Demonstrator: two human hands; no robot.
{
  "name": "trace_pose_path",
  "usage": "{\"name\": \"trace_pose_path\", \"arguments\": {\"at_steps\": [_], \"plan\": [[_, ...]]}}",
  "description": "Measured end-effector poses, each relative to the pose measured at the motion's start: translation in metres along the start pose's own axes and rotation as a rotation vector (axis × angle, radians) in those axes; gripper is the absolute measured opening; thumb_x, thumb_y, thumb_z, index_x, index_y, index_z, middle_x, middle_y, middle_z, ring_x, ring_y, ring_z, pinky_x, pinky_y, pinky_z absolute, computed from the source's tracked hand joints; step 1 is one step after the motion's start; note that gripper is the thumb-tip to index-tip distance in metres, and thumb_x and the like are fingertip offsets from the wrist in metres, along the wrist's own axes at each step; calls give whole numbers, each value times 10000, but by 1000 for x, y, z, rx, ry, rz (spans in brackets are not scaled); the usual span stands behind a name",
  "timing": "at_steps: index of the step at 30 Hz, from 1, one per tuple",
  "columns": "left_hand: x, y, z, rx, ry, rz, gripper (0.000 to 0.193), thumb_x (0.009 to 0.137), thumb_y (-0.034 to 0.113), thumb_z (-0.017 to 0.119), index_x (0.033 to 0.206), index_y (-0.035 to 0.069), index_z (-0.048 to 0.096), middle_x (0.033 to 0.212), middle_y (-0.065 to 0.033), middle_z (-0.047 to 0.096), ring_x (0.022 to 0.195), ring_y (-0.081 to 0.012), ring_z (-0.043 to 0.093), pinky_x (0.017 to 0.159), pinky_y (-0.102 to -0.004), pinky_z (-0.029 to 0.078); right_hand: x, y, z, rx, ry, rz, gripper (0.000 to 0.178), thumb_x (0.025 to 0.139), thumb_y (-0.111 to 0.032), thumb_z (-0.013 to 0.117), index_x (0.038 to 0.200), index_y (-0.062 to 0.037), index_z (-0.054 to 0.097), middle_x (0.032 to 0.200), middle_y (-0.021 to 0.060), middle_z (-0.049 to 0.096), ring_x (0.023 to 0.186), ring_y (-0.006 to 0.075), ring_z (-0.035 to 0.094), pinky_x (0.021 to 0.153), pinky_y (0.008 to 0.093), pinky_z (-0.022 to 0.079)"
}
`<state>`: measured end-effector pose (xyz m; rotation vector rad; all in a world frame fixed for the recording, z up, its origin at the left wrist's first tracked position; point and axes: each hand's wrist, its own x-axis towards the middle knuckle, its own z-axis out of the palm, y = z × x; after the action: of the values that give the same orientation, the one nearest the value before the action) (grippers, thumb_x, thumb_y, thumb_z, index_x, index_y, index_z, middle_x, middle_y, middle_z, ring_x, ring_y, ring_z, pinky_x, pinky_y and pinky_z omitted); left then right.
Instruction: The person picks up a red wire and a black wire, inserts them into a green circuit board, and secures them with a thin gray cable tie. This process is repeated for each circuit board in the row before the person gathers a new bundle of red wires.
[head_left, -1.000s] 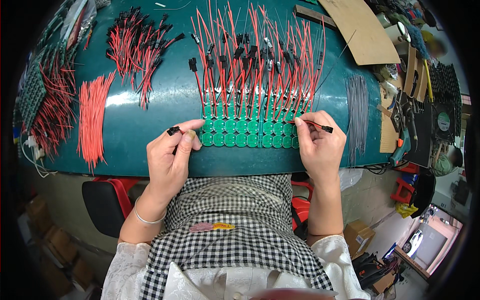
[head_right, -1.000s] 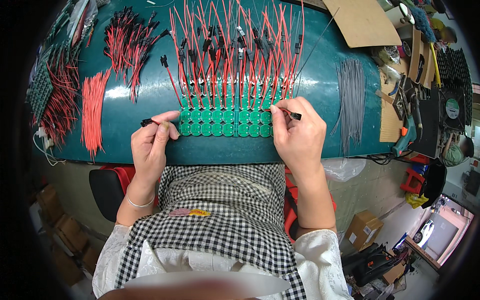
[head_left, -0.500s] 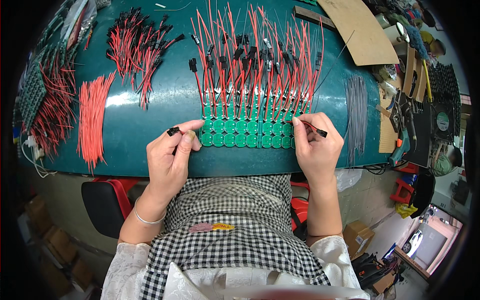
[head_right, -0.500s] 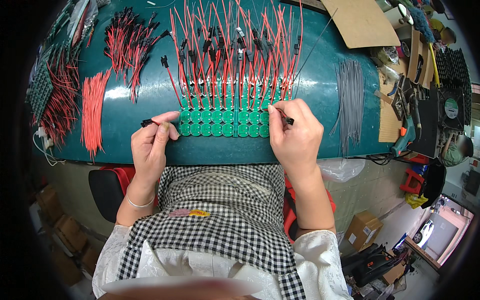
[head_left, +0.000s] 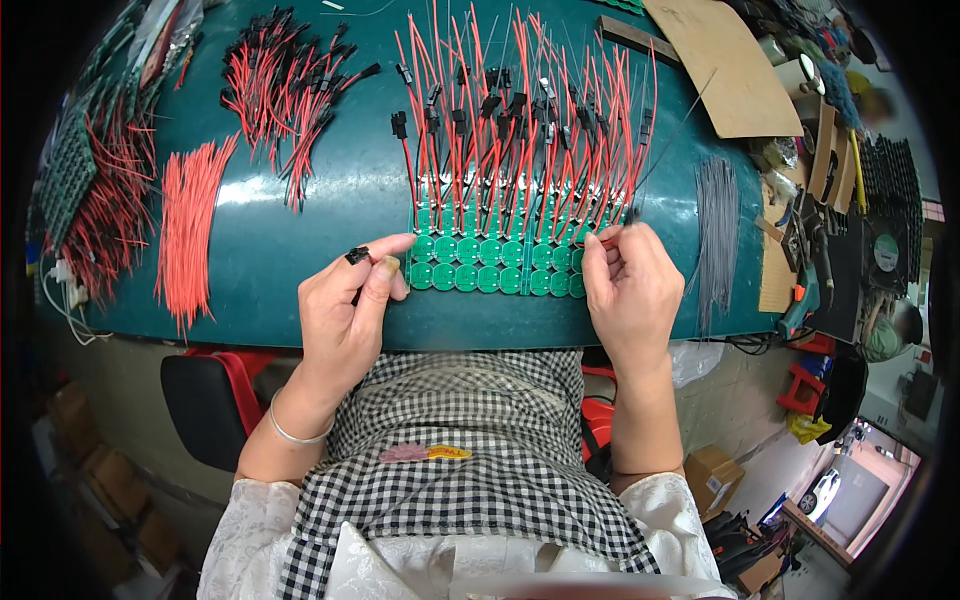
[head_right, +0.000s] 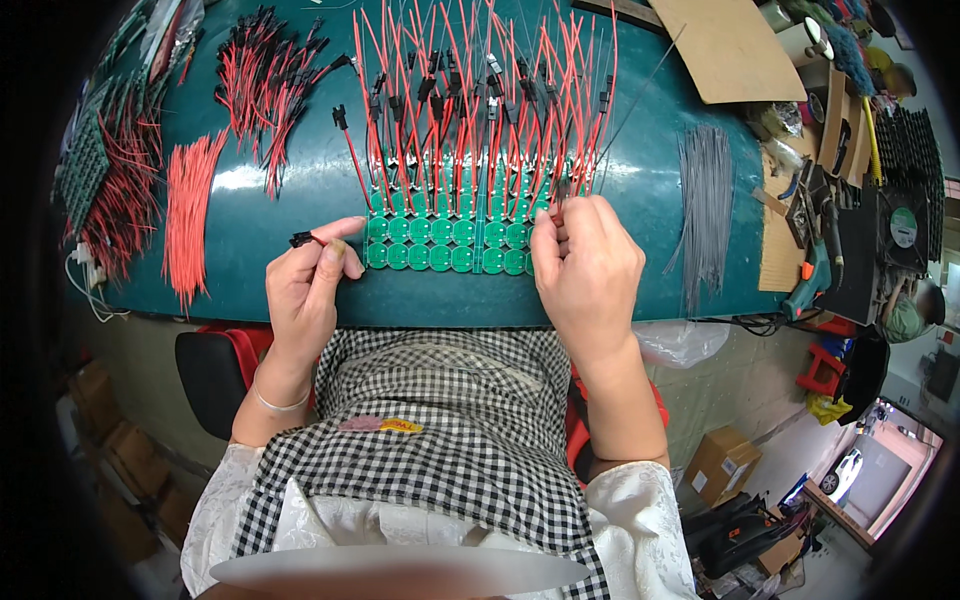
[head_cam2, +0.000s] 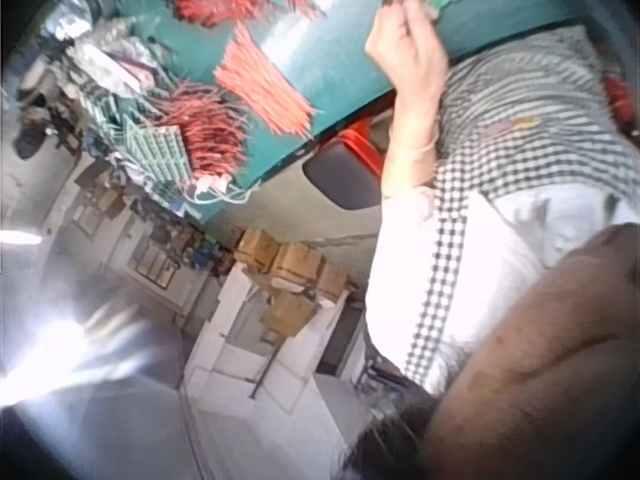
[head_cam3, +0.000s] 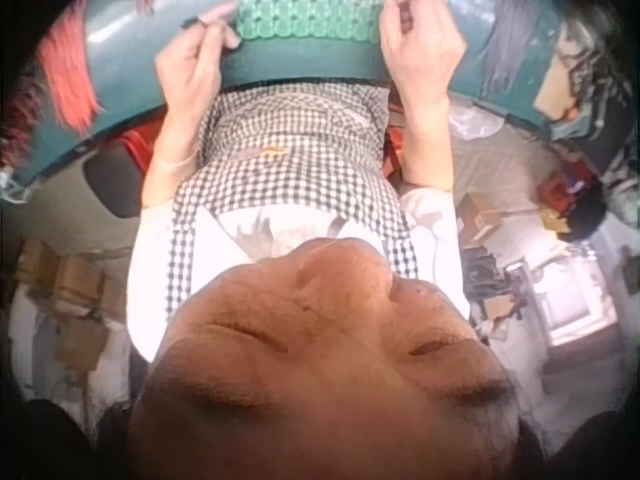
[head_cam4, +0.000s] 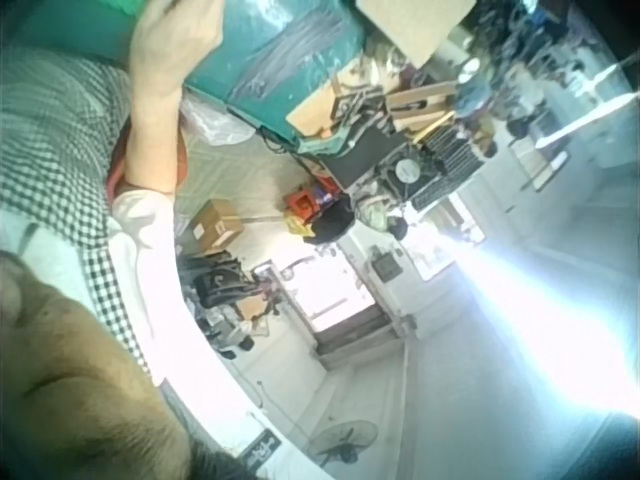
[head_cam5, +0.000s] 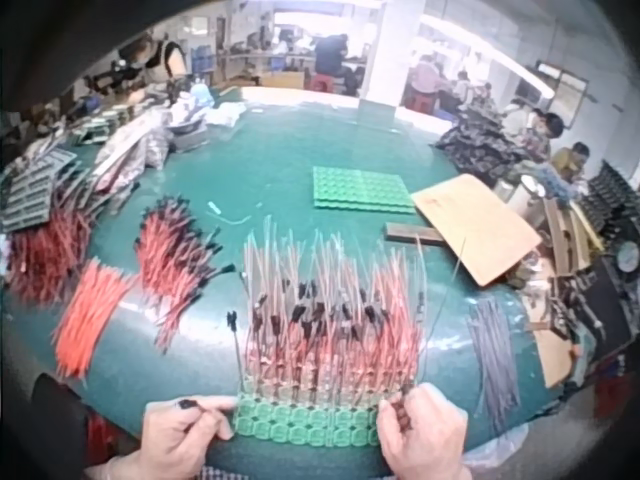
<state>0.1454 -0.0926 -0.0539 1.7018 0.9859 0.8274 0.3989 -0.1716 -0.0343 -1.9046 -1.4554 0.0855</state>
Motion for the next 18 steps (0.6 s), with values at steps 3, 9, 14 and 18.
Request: {"name": "trace_pose_path", "arguments": {"at_steps": [3, 9, 14, 18], "plan": [[-3, -4, 1, -34, 23, 3, 240, 1021, 97, 527, 1068, -104, 650, 778, -71, 656, 669, -88, 559, 636, -231, 450, 5, -2, 0, -18, -65, -34, 181, 818, -22, 726, 756, -7, 557, 704, 120, 580, 545, 270, 600, 499, 368, 464], [-4, 14, -1, -162, 26, -130, 183, 998, 78, 549, 1067, -46, 665, 772, -60, 703, 653, -57, 588, 593, -214, 466, 9, -3, 4, -63, -60, -20, 175, 813, -50, 747, 766, -8, 584, 701, 122, 584, 559, 284, 588, 521, 378, 462], [-6, 25, 8, -390, -157, -200, 174, 975, 75, 581, 1063, -31, 688, 767, -52, 709, 681, -68, 656, 610, -236, 519, 2, -3, 5, 1, 48, 42, 125, 801, -31, 770, 819, 8, 653, 729, 69, 612, 569, 145, 583, 511, 258, 460], [-11, 40, 22, -320, -294, -157, 142, 948, 58, 600, 1010, -20, 701, 769, -93, 717, 673, -120, 694, 619, -281, 549, -6, -38, -1, 476, -198, -23, 136, 788, 25, 745, 919, 23, 709, 801, 78, 637, 651, 103, 574, 542, 225, 456]]}}
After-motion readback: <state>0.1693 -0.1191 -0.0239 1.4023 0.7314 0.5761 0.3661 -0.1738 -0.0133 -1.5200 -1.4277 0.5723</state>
